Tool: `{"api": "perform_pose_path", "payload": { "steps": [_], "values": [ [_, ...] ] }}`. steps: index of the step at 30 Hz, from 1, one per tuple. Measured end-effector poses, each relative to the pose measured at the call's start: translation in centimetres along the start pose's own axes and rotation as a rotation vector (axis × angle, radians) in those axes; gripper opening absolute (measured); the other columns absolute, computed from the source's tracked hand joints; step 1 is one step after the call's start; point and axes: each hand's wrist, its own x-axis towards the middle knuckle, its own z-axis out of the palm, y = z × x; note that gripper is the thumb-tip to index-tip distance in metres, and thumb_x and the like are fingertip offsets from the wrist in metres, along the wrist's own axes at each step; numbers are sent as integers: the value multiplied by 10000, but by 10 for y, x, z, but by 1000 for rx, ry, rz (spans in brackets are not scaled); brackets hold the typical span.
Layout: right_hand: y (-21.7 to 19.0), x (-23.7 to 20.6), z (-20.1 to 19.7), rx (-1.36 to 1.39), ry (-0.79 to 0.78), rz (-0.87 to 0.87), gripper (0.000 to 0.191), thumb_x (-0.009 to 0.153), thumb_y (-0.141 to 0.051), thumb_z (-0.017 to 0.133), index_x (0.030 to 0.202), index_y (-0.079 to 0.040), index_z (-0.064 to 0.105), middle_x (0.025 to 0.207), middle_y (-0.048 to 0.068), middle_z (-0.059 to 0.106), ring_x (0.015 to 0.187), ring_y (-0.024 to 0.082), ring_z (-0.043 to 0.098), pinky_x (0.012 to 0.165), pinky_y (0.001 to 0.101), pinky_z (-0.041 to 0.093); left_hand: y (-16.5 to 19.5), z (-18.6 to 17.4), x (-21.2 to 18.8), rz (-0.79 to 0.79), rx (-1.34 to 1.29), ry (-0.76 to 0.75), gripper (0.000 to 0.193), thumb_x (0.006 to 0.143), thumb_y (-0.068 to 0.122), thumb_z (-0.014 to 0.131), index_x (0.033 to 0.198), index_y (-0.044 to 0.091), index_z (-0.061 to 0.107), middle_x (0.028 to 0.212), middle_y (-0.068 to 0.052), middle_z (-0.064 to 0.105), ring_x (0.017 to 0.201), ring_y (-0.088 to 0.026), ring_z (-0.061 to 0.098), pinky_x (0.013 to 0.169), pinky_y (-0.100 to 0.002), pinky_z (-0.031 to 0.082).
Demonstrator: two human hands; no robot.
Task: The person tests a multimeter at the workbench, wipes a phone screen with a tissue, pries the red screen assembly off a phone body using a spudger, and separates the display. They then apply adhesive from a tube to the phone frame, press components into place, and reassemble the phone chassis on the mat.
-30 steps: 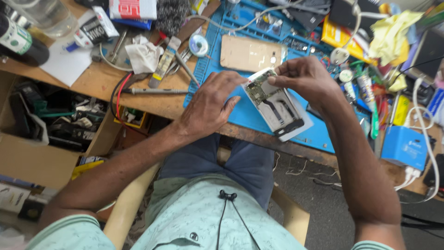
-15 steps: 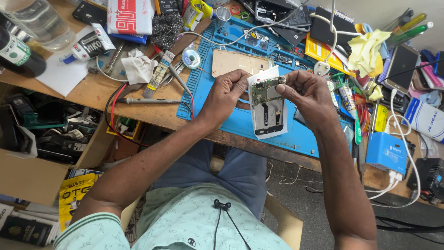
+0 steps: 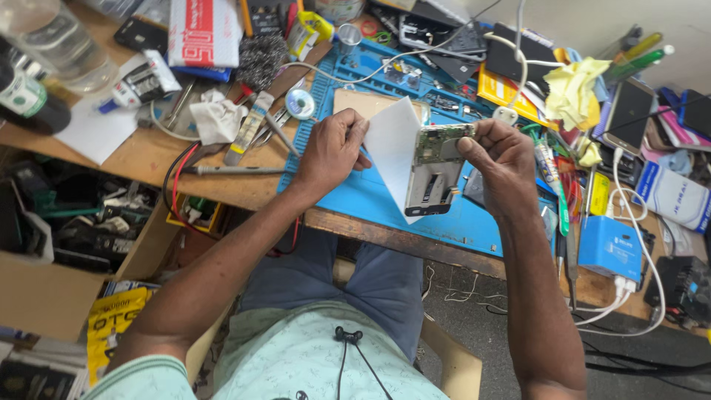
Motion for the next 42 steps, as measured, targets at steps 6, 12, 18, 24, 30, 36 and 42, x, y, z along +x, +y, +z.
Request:
{"api": "perform_pose_path", "payload": {
  "steps": [6,12,18,24,30,36,42],
  "values": [
    [-3,2,0,128,70,16,142,970,-40,762,1074,7,678,940,27,705,803,61,615,757,201,497,11,-17,9,196,620,102,252,1024,203,637,907,-10,701,807,-222,716,794,-382,737,695,-464,560],
    [-1,-2,2,181,106,73,116,959,-15,751,1044,10,676,952,40,717,823,77,662,771,212,538,20,-1,2,430,449,122,198,1037,159,612,1013,2,730,1003,-167,769,925,-260,753,803,-382,592],
    [10,-4,13,126,90,47,117,969,-21,769,1034,-2,673,942,24,707,817,61,638,769,209,515,20,28,11,-20,-379,-303,230,989,221,664,1064,17,740,930,-23,757,845,-80,731,729,-257,646],
    [9,-6,18,80,79,104,108,970,-50,766,1036,-1,695,905,17,706,770,50,603,721,207,479,15,32,8,59,-358,-246,188,998,200,679,1018,24,743,868,-3,740,774,-50,705,647,-236,632],
    [18,-7,18,78,42,83,123,960,-26,793,961,-11,671,875,16,686,752,46,591,704,214,470,15,31,1,70,-350,-232,177,1010,201,682,1006,31,733,867,0,736,773,-47,701,643,-240,630],
    [14,-12,29,20,65,25,119,959,-28,795,988,21,690,834,19,680,755,41,583,696,213,472,25,30,-3,20,-301,-219,167,984,189,695,1044,34,715,885,11,726,778,-44,691,606,-251,604],
    [-5,-22,38,-44,70,48,178,946,-104,773,1047,28,708,890,11,722,777,25,624,709,194,519,23,28,-8,222,-376,-244,159,1005,138,722,1080,1,692,910,-3,728,826,-21,650,710,-215,547]
  ]
}}
